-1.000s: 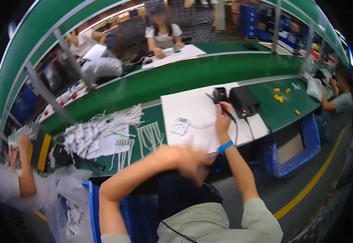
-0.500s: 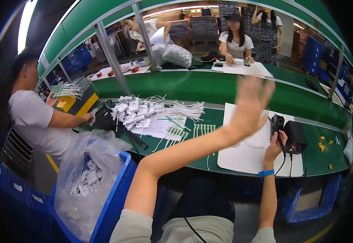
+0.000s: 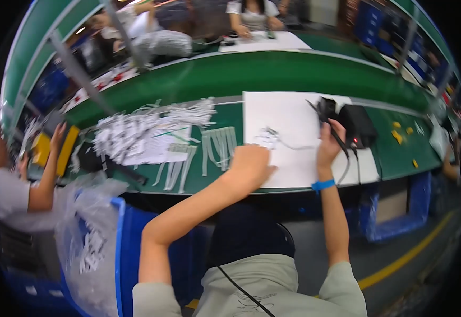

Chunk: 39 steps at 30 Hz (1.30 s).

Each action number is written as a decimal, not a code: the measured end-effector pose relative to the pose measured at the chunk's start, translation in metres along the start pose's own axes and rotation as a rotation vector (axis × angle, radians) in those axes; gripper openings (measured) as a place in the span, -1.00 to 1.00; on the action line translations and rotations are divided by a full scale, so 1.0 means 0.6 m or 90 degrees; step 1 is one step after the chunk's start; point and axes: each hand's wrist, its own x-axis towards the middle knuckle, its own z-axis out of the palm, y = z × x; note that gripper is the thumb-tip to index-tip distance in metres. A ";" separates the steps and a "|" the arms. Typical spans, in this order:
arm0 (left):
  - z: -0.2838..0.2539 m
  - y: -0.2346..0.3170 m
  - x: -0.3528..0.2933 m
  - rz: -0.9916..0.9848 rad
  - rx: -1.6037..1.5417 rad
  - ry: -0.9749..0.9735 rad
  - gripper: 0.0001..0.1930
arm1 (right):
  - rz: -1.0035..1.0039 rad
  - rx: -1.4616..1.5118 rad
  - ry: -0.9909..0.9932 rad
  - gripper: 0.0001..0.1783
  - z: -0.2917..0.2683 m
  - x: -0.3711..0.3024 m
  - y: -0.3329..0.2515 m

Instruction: Soldering wires to circuit boards and assembling electrical components on a factory line.

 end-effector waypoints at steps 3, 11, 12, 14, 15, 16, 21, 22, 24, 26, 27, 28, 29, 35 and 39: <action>0.042 -0.013 0.011 0.013 0.016 0.142 -0.60 | 0.031 0.013 -0.027 -0.79 -0.001 -0.007 -0.021; 0.106 -0.049 0.055 -0.034 0.006 0.235 -0.25 | 0.061 -0.004 -0.069 -0.82 0.000 -0.015 -0.045; 0.113 -0.052 0.059 -0.026 0.007 0.246 -0.25 | 0.039 -0.020 -0.095 -0.82 0.003 -0.017 -0.050; 0.125 -0.056 0.065 -0.013 -0.026 0.248 -0.29 | 0.003 -0.046 -0.134 -0.82 0.012 -0.023 -0.064; 0.130 -0.057 0.068 -0.016 -0.031 0.245 -0.29 | 0.003 -0.044 -0.167 -0.83 0.018 -0.025 -0.072; 0.134 -0.056 0.071 -0.023 -0.047 0.232 -0.31 | -0.002 -0.039 -0.203 -0.83 0.026 -0.027 -0.079; 0.141 -0.049 0.078 -0.082 -0.114 0.196 -0.35 | -0.002 -0.145 -0.284 -0.82 0.066 -0.027 -0.087; 0.141 -0.049 0.077 -0.079 -0.120 0.215 -0.36 | -0.014 -0.130 -0.280 -0.82 0.071 -0.028 -0.083; 0.143 -0.048 0.074 -0.078 -0.128 0.235 -0.37 | -0.027 -0.116 -0.280 -0.81 0.073 -0.030 -0.074; 0.145 -0.047 0.072 -0.072 -0.131 0.252 -0.39 | -0.078 -0.078 -0.239 -0.80 0.069 -0.033 -0.068; 0.146 -0.048 0.071 -0.073 -0.125 0.261 -0.39 | -0.057 -0.095 -0.248 -0.80 0.067 -0.035 -0.066; 0.146 -0.048 0.071 -0.072 -0.131 0.271 -0.39 | -0.057 -0.115 -0.255 -0.81 0.066 -0.038 -0.065; 0.147 -0.049 0.072 -0.073 -0.146 0.270 -0.40 | -0.078 -0.119 -0.261 -0.81 0.065 -0.040 -0.064; 0.155 -0.055 0.082 -0.092 -0.151 0.283 -0.41 | -0.106 -0.175 -0.273 -0.83 0.068 -0.044 -0.065; 0.162 -0.057 0.086 -0.077 -0.133 0.324 -0.43 | -0.108 -0.211 -0.282 -0.81 0.070 -0.043 -0.064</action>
